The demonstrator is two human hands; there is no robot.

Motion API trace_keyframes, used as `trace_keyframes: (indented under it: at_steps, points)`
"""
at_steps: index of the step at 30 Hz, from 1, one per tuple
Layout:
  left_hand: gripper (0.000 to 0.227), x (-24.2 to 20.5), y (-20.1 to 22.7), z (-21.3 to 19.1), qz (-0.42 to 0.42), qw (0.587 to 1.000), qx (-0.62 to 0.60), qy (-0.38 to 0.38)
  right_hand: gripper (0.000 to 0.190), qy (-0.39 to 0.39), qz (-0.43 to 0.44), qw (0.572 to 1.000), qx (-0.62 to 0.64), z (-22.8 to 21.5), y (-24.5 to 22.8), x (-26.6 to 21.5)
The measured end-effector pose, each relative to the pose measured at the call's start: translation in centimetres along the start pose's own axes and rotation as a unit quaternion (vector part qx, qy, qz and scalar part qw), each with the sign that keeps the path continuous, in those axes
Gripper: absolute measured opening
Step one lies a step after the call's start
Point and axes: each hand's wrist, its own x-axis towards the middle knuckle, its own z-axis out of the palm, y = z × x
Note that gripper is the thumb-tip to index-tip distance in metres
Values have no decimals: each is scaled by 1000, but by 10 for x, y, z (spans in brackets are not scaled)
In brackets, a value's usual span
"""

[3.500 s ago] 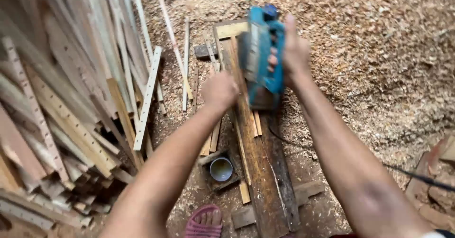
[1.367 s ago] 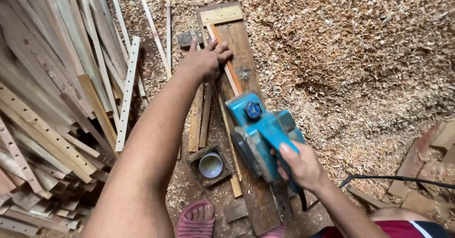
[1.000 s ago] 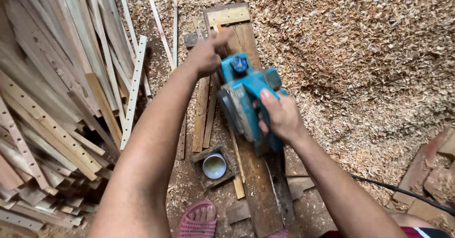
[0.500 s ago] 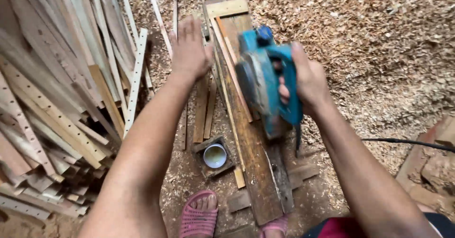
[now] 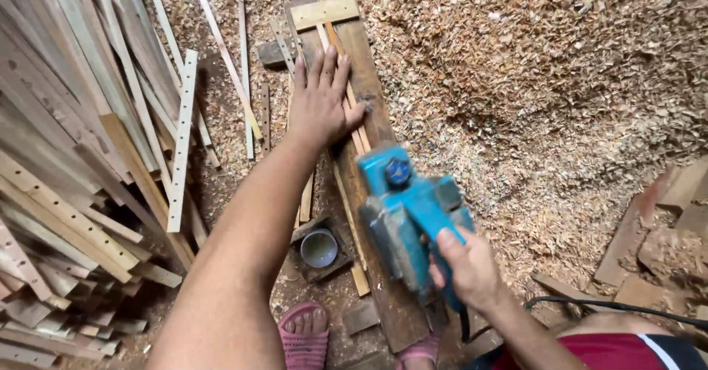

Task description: Using an electric hand planer to smooth and thin down wooden strips on a makeshift workbench at ground level.

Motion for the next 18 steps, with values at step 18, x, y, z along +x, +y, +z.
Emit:
trace_keyframes:
  at_steps: [18]
  points:
    - [65,24,-21,-29,10,992,-90,-83,65,5,15,1000,-27,57,-58,34]
